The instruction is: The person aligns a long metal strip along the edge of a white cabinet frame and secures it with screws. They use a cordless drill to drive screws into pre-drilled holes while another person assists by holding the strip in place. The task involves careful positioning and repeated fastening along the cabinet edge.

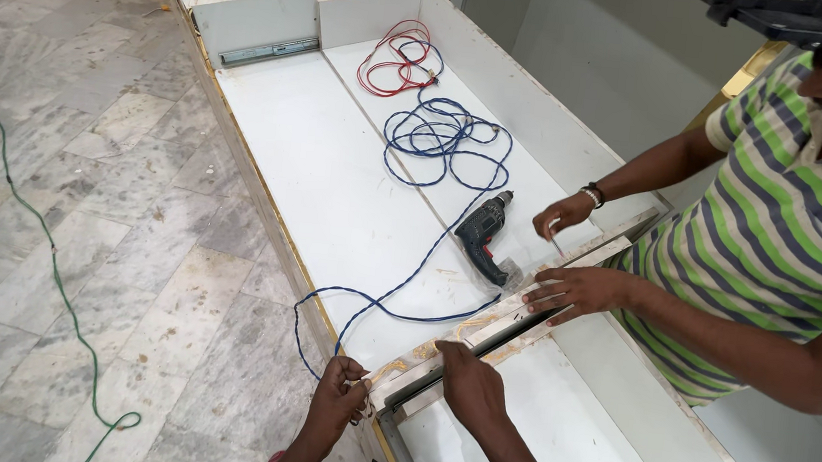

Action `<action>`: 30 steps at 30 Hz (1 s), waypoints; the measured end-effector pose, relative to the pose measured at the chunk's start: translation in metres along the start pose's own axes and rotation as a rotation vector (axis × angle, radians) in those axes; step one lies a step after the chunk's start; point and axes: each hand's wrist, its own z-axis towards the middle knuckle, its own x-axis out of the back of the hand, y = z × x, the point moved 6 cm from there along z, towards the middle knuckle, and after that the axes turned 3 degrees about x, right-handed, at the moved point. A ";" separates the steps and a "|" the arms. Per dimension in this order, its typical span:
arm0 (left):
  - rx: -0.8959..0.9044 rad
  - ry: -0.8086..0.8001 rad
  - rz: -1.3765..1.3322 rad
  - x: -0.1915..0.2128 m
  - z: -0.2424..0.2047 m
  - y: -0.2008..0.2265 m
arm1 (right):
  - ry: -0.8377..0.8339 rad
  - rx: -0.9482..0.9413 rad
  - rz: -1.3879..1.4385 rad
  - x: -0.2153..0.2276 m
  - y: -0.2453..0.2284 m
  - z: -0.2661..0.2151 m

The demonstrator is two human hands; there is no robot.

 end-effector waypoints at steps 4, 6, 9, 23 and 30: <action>0.009 -0.008 -0.011 0.000 -0.002 0.002 | -0.008 0.001 -0.012 0.001 -0.001 -0.005; 0.015 -0.007 -0.009 0.000 -0.002 0.003 | -0.009 0.020 -0.038 0.001 -0.002 -0.004; -0.015 -0.016 -0.010 0.000 -0.001 0.003 | -0.018 0.046 -0.064 -0.001 -0.004 -0.005; -0.069 -0.033 0.000 0.001 -0.004 0.006 | -0.064 -0.023 -0.062 0.007 -0.012 -0.006; -0.054 -0.026 0.002 0.000 -0.002 0.005 | -0.028 -0.010 -0.052 0.007 -0.012 -0.004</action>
